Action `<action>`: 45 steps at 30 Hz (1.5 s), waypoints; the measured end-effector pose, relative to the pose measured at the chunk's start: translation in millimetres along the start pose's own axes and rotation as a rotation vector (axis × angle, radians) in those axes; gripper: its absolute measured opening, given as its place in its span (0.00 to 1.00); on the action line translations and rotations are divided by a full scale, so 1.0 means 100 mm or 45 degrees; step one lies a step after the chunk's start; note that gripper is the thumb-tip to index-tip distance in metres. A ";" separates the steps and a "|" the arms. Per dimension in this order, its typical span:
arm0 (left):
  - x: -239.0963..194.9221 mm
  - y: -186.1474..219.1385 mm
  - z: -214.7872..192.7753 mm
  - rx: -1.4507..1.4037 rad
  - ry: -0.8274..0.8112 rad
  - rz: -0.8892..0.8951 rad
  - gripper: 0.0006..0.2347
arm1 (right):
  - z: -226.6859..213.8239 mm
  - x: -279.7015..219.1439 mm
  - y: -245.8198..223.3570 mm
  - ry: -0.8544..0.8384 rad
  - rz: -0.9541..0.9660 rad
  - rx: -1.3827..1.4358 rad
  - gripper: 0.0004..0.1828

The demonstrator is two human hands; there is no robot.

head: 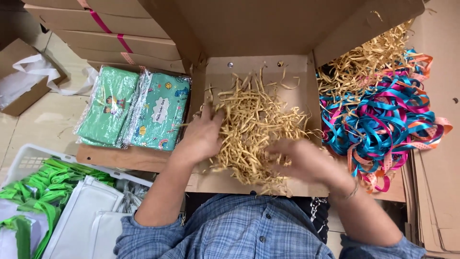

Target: The person prepares a gift box by folding a flat cardboard sheet into a box shape and then filling it with decorative shredded paper.

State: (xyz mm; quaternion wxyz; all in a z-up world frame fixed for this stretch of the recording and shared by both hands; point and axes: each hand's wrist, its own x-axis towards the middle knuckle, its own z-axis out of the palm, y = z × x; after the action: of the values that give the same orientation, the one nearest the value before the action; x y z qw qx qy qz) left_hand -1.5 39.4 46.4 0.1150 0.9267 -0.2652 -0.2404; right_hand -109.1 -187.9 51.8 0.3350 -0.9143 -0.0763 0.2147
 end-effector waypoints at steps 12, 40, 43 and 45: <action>0.11 0.36 0.59 0.011 -0.214 0.205 0.21 | 0.27 1.33 1.32 0.471 -0.063 -0.838 0.15; 1.94 1.56 0.45 -0.701 0.322 0.766 0.12 | -1.31 0.81 2.88 1.191 0.565 -0.470 0.44; 2.12 1.75 0.53 -0.885 0.278 0.612 0.14 | -1.24 0.82 3.17 1.507 0.363 -0.421 0.12; 2.20 1.86 0.56 -1.066 0.243 0.439 0.20 | -1.23 0.66 3.02 1.747 0.189 -0.474 0.09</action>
State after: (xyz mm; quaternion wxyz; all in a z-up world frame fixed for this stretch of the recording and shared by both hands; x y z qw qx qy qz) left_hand 52.7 -240.3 -23.2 0.5413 0.7609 -0.2838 -0.2177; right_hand 3.0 -471.4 -82.0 0.1304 -0.8879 0.1787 -0.4034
